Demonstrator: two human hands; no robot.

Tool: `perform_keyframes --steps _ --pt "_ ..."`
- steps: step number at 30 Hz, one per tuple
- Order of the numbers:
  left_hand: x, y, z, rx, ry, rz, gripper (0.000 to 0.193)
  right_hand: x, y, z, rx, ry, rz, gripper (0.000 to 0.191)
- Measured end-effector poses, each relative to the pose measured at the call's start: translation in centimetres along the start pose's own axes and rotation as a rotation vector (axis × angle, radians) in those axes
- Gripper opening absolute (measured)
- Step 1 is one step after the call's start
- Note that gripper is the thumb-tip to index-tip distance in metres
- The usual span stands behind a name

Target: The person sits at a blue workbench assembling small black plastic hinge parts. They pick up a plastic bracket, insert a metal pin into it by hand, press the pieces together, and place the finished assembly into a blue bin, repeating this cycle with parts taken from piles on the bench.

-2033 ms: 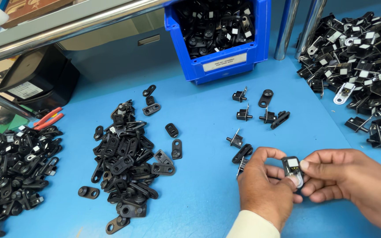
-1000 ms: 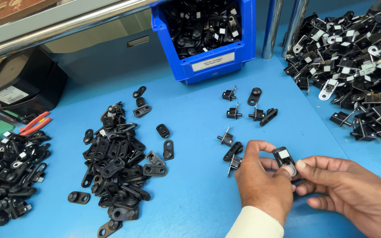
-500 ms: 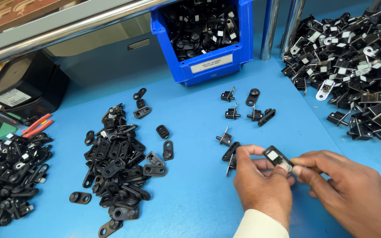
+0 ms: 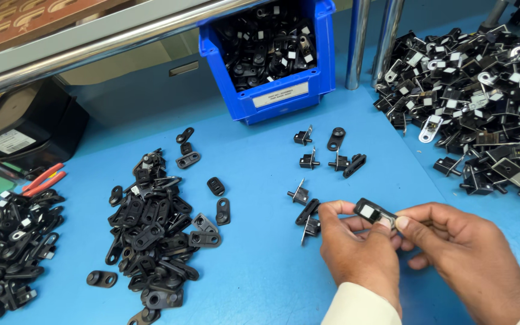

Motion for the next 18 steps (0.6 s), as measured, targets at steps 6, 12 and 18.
perform_keyframes --steps 6,12,18 --pt "0.6 1.8 0.6 -0.128 0.083 -0.096 0.039 -1.1 -0.8 0.2 0.248 0.063 0.102 0.024" --pt "0.7 2.0 0.5 -0.185 0.241 0.128 0.055 -3.1 0.9 2.0 0.245 0.036 -0.136 0.024" --pt "1.0 1.2 0.8 -0.143 0.250 0.083 0.033 -4.2 0.5 2.6 0.369 -0.001 0.002 0.033"
Point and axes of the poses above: each hand's wrist, its own z-axis towards the middle knuckle, its own x-axis out of the palm, y = z × x, the point moved 8 cm from there along z, towards the middle knuckle, and after that the axes turned 4 degrees about z, right-handed, at the moved point
